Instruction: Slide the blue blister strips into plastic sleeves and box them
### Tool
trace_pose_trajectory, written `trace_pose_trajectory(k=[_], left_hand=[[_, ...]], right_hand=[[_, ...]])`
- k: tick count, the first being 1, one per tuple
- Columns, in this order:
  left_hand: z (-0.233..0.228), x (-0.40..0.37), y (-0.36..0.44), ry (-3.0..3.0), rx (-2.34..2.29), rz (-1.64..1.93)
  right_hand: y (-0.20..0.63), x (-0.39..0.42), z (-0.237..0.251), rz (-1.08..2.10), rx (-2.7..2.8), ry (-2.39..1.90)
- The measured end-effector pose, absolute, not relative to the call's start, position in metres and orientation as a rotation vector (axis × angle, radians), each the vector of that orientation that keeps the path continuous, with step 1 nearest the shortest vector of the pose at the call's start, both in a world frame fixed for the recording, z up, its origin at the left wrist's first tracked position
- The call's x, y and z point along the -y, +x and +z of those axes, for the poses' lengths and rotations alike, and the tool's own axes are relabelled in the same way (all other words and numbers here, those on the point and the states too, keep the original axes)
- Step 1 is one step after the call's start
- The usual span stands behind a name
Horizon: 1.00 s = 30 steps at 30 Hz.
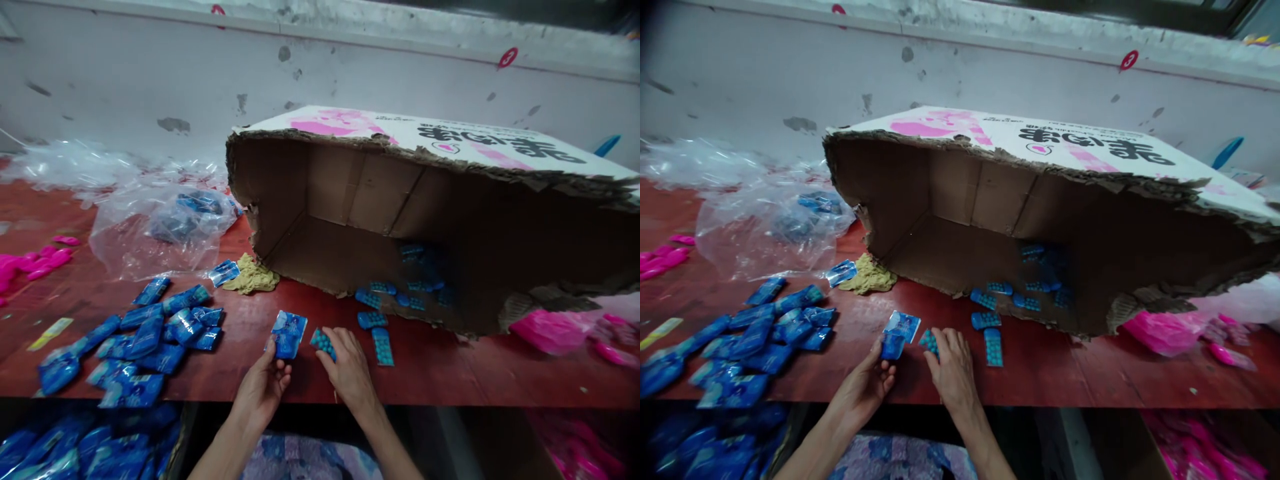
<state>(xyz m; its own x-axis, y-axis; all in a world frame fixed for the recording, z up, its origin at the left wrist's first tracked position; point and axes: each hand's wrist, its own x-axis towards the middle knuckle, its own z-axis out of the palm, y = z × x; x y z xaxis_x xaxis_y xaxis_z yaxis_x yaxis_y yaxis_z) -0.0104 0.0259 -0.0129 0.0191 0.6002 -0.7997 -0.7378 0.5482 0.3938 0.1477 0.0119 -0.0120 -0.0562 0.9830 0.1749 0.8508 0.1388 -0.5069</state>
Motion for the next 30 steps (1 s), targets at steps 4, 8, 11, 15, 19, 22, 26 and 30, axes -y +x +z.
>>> trace_pose_trajectory(k=[4,8,11,15,19,22,26,30], left_hand=[[-0.015,-0.026,-0.011,-0.154,-1.122,1.050],[-0.017,-0.025,-0.013,-0.135,-1.105,1.061],[-0.018,-0.024,-0.014,-0.107,-1.106,1.067],[-0.016,-0.022,-0.012,-0.101,-1.111,1.067],[-0.015,-0.021,-0.011,-0.095,-1.104,1.077],[-0.016,-0.022,-0.011,-0.036,-1.081,1.098],[-0.015,-0.022,-0.010,0.103,-1.049,1.138],[-0.015,-0.020,-0.004,0.066,-1.009,1.111]], right_hand=[[0.140,-0.007,0.006,0.604,1.882,-1.513],[0.135,-0.005,0.013,0.623,1.897,-1.483],[0.134,-0.005,0.013,0.561,1.962,-1.503],[0.132,-0.004,0.018,0.467,2.050,-1.546],[0.128,-0.003,0.020,0.430,2.074,-1.572],[0.128,-0.004,0.016,0.539,2.006,-1.538],[0.128,-0.005,0.004,0.671,1.869,-1.528],[0.120,0.000,-0.011,0.465,1.949,-1.552]])
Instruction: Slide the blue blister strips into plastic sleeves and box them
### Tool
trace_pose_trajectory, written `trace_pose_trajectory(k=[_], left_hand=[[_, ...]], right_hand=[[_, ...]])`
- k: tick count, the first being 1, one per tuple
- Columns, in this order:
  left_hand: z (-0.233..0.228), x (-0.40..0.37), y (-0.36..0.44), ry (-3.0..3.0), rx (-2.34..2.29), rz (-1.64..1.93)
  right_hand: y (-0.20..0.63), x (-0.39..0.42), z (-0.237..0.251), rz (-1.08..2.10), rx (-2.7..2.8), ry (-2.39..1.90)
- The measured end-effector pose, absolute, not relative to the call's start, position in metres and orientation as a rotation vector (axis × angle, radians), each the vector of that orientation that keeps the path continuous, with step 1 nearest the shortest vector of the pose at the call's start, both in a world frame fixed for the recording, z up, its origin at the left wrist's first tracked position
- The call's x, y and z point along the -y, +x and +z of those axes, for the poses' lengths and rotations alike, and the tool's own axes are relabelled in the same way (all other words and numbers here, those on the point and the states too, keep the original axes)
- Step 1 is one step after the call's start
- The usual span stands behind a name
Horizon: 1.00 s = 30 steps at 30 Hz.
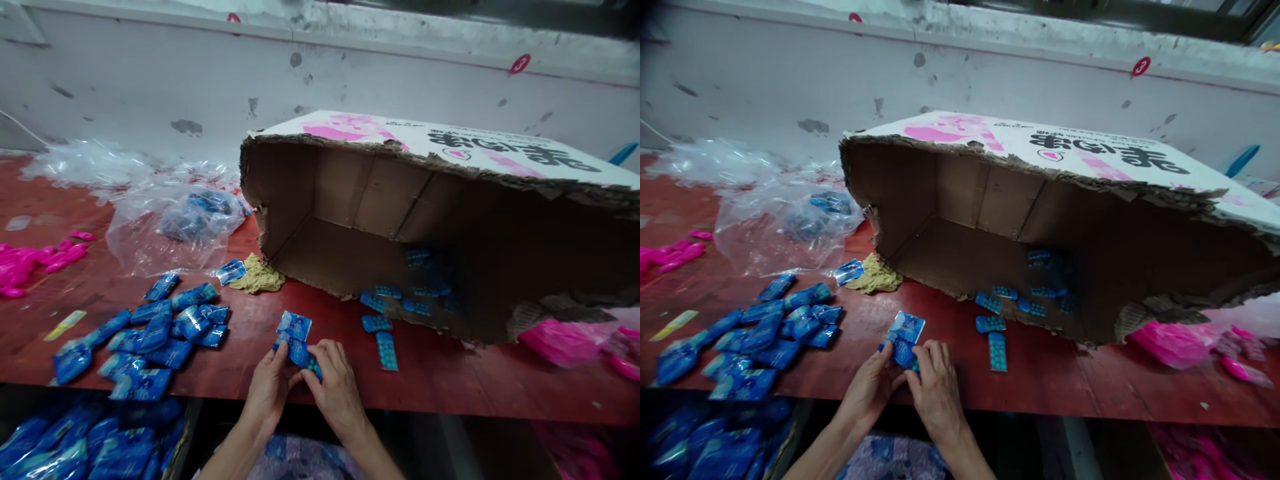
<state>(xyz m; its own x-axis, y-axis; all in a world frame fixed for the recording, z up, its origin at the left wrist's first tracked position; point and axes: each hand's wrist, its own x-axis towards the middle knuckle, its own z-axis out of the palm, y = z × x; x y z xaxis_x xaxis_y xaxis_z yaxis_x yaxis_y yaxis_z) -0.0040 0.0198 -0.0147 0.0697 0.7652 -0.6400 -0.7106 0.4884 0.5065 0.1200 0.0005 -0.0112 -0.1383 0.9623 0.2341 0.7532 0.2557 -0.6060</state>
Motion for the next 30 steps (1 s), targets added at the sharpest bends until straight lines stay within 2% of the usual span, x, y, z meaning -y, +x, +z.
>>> trace_pose_trajectory(k=[3,5,7,12,14,19,30], left_hand=[[-0.015,-0.020,-0.001,0.072,-1.015,1.116],[-0.015,-0.022,-0.003,0.095,-1.020,1.115],[-0.015,-0.024,-0.009,0.091,-1.011,1.094],[-0.012,-0.027,-0.023,0.097,-0.971,0.989],[-0.010,-0.026,-0.023,0.120,-0.950,0.972],[-0.007,-0.023,-0.017,0.195,-0.829,0.946],[0.002,-0.022,-0.025,0.300,-0.586,0.802]], right_hand=[[0.110,0.003,-0.019,0.365,1.951,-1.544],[0.106,0.004,-0.020,0.421,1.878,-1.510],[0.106,0.004,-0.017,0.607,1.758,-1.436],[0.118,0.001,-0.014,1.296,1.309,-1.177],[0.120,-0.001,-0.022,1.433,1.073,-1.112],[0.118,-0.005,-0.039,1.462,0.793,-1.024],[0.126,-0.004,-0.026,1.682,0.972,-0.780]])
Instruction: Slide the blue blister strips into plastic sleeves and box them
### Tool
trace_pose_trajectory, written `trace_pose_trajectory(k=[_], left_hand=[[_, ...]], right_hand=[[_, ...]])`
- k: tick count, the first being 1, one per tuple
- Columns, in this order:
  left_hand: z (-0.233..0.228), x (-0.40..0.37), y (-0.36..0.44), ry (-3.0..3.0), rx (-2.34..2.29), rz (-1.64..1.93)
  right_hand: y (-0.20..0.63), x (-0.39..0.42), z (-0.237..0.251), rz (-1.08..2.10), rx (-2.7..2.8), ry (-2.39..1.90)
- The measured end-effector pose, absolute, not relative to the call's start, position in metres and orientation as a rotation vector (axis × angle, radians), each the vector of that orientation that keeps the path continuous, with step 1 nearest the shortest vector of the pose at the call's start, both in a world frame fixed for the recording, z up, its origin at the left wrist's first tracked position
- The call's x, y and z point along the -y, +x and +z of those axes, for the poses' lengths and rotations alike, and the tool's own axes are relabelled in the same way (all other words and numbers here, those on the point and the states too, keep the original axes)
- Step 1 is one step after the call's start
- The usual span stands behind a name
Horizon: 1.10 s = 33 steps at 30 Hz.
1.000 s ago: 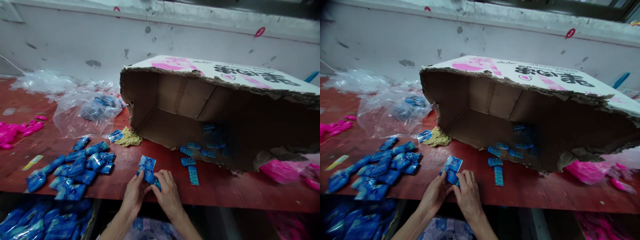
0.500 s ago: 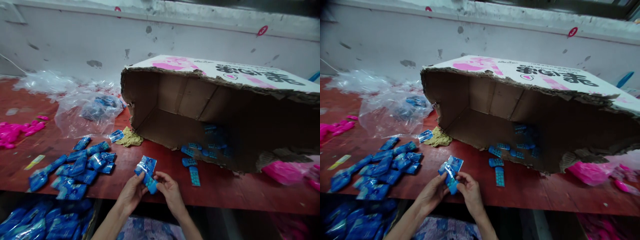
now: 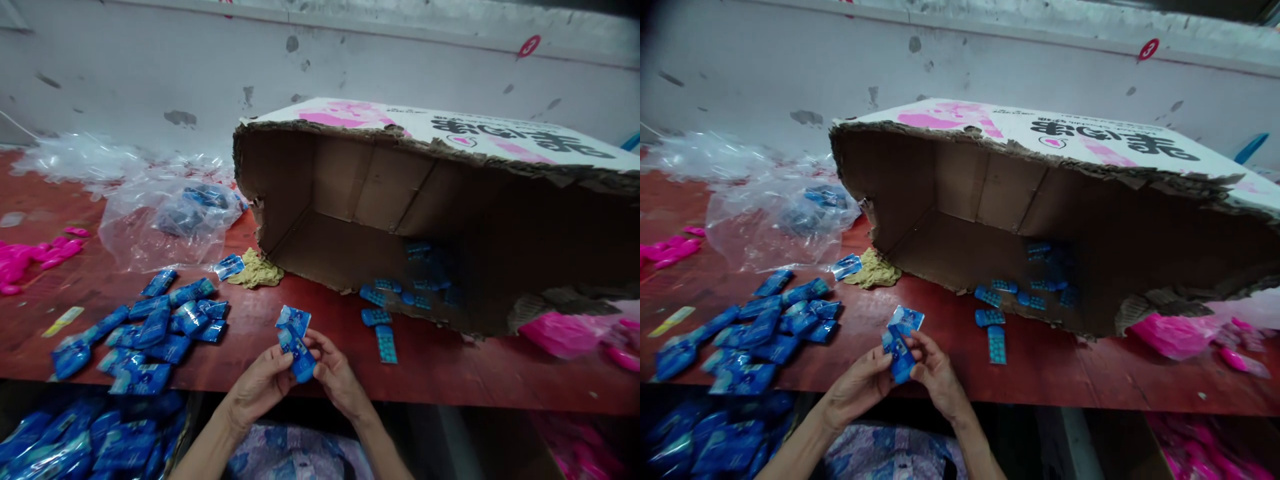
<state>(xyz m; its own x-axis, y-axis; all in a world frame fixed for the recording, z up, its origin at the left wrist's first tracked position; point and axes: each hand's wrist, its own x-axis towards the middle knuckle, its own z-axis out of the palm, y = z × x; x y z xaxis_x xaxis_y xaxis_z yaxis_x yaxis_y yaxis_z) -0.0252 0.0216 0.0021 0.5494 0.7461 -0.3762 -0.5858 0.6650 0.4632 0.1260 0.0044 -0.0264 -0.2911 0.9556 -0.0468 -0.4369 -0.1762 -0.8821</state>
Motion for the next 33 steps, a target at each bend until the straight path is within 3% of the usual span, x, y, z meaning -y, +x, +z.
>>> trace_pose_trajectory(k=[17,26,33], left_hand=[[0.000,-0.006,0.006,0.175,-0.800,0.991],[0.002,-0.015,-0.007,0.212,-0.689,0.889],[-0.003,-0.005,0.006,0.187,-0.738,0.940]], right_hand=[[0.115,-0.001,-0.029,1.178,1.171,-1.276],[0.119,-0.006,-0.030,1.350,1.038,-1.064],[0.118,-0.002,-0.031,1.292,1.090,-1.175]])
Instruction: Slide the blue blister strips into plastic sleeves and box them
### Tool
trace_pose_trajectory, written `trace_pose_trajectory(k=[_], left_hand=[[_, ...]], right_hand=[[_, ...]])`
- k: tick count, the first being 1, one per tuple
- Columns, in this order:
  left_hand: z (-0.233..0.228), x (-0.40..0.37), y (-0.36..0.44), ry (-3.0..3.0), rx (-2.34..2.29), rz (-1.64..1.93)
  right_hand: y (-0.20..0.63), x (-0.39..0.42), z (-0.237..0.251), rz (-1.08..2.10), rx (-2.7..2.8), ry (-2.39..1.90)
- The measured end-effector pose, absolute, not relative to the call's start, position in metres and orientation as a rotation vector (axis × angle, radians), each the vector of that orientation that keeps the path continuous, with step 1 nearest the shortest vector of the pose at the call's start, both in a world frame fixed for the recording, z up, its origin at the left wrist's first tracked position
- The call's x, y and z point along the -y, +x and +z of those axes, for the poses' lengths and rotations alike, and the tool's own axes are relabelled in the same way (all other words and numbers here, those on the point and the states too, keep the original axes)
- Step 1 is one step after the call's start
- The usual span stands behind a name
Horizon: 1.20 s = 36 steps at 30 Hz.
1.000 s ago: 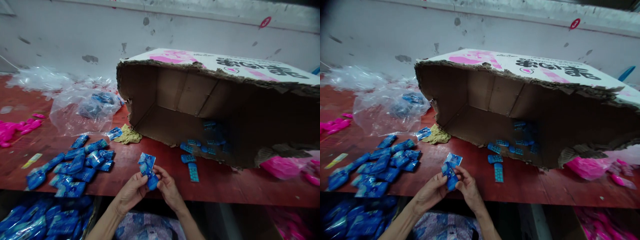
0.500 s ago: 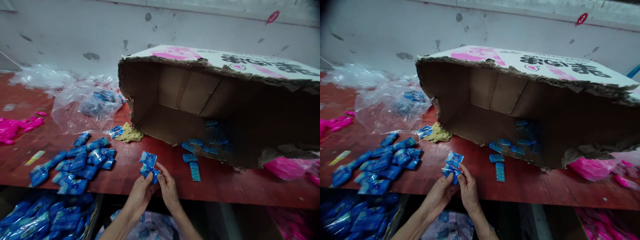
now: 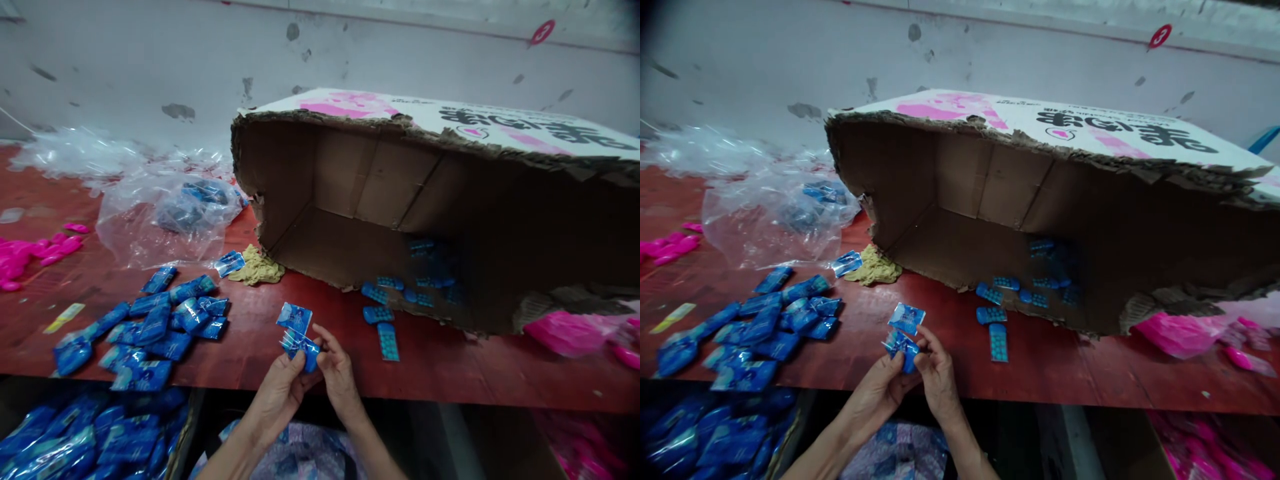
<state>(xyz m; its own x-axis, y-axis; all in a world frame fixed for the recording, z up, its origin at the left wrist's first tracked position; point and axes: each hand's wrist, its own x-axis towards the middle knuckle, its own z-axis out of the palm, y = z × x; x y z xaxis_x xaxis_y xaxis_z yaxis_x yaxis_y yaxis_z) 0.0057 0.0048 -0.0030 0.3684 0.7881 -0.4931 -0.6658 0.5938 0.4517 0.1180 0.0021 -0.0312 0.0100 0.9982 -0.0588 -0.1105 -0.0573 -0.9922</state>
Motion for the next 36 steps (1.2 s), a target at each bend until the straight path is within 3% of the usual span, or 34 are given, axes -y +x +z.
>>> trace_pose_trajectory(k=[4,12,22,25,30,36], left_hand=[[-0.004,-0.005,0.007,0.140,-0.775,0.943],[-0.007,-0.009,0.000,0.087,-0.790,0.945],[-0.004,-0.007,0.002,0.110,-0.855,0.961],[0.007,-0.021,-0.024,0.056,-0.913,1.107],[0.023,-0.047,-0.085,-0.112,-0.980,1.541],[0.005,-0.039,-0.073,-0.135,-1.013,1.333]], right_hand=[[0.112,-0.001,-0.033,1.157,1.092,-1.330],[0.117,-0.006,-0.030,1.418,1.180,-1.189],[0.115,-0.003,-0.024,1.305,1.357,-1.289],[0.119,-0.012,-0.014,1.122,1.570,-1.375],[0.117,-0.042,-0.012,0.530,1.933,-1.712],[0.097,-0.061,-0.031,0.204,2.108,-1.996]])
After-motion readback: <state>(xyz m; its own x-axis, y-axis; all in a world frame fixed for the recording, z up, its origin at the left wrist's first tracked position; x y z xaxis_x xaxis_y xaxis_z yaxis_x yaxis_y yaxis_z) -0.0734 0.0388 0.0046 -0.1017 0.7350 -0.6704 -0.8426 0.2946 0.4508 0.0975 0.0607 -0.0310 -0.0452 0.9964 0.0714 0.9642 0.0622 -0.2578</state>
